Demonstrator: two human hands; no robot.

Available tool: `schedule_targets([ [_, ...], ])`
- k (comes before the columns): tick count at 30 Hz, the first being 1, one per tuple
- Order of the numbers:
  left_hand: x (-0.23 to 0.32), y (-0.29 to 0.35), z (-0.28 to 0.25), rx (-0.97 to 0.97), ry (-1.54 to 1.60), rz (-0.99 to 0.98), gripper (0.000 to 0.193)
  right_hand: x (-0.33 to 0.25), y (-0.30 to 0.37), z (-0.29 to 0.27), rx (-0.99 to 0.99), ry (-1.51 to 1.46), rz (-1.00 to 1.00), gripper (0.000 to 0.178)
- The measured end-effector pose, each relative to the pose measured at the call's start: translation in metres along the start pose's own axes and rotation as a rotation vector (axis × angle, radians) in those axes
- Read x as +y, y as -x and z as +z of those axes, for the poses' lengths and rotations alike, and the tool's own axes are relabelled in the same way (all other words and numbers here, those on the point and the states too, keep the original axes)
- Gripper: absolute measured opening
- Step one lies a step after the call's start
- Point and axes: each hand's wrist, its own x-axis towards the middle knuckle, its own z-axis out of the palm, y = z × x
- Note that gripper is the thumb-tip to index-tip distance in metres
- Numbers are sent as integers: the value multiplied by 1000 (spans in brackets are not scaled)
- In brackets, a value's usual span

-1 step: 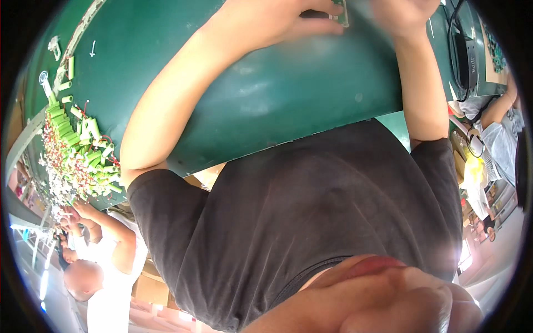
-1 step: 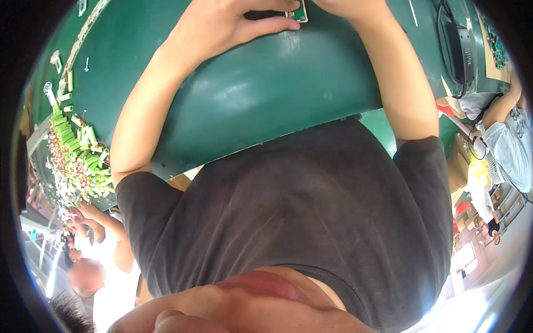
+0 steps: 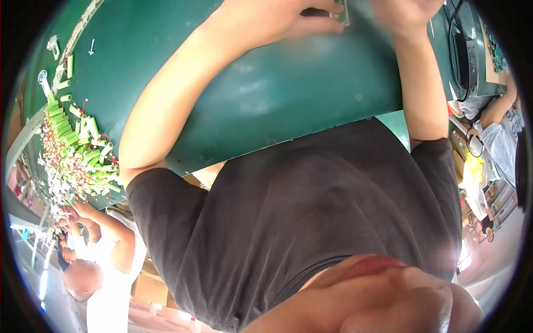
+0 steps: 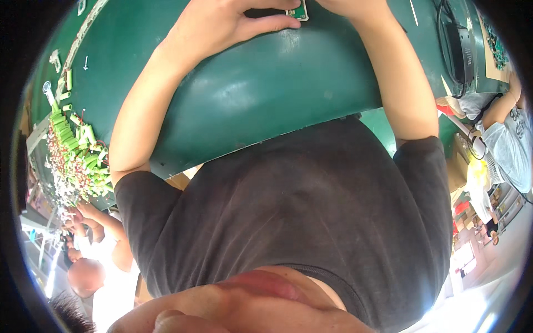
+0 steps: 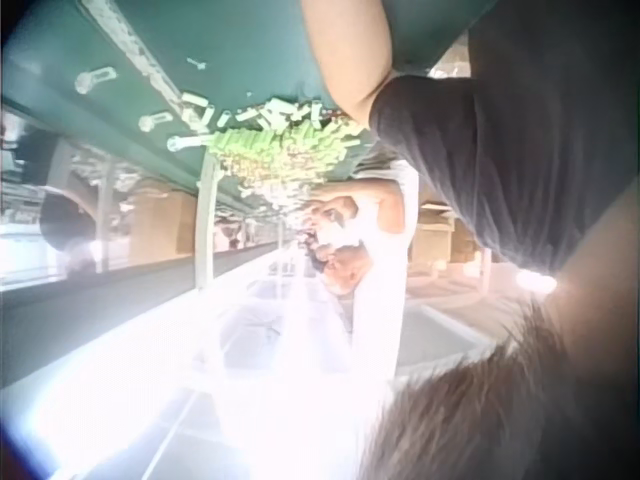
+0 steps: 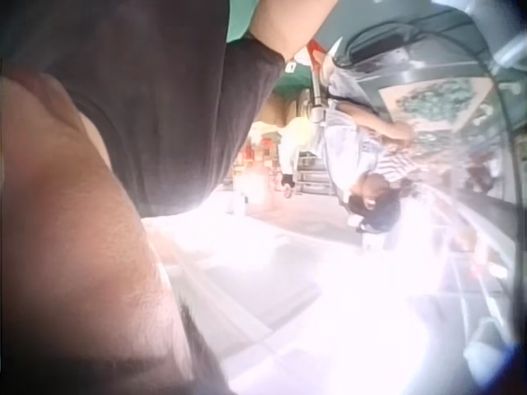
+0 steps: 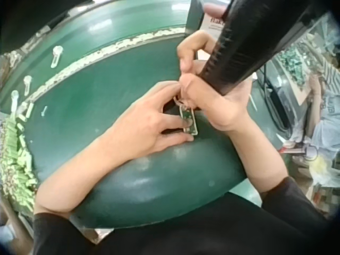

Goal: Assembling components onto circuit boards using an electric screwdriver.

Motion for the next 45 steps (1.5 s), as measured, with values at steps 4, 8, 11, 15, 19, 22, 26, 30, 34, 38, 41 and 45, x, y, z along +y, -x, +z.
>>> schedule_targets([
  [4, 5, -13, 4, -1, 18, 66, 21, -17, 13, -16, 137, 144, 12, 87],
  [8, 4, -11, 4, 8, -11, 66, 21, -13, 16, -10, 210, -191, -37, 85],
  [11, 2, -12, 4, 12, -41, 84, 22, -13, 15, -6, 198, -254, -43, 85],
  [15, 2, -6, 3, -2, -33, 50, 23, 3, 17, 5, 190, -371, -168, 85],
  [19, 1, -8, 4, 28, -10, 98, 23, 14, 10, -12, 98, -120, -256, 85],
  [22, 2, -9, 3, 29, 17, 92, 23, 12, 10, -12, 39, -4, -228, 84],
  [26, 2, -7, 3, 29, 10, 65, 24, -6, 12, -3, 115, -106, -51, 85],
  [30, 4, -6, 4, 26, -8, 59, 23, -12, 5, -4, 55, 60, 89, 80],
  [34, 4, -6, 1, 21, 39, 22, 23, -13, -9, 1, 21, -2, 176, 74],
  [38, 16, -14, -6, -163, -95, -98, 23, -15, -8, 0, 18, 36, 175, 72],
  [41, 0, -3, 1, 13, 47, 17, 25, -2, 1, 4, 139, -42, 123, 77],
  [45, 3, -11, -1, 44, 43, 85, 25, -1, 13, 0, 272, -12, 27, 79],
])
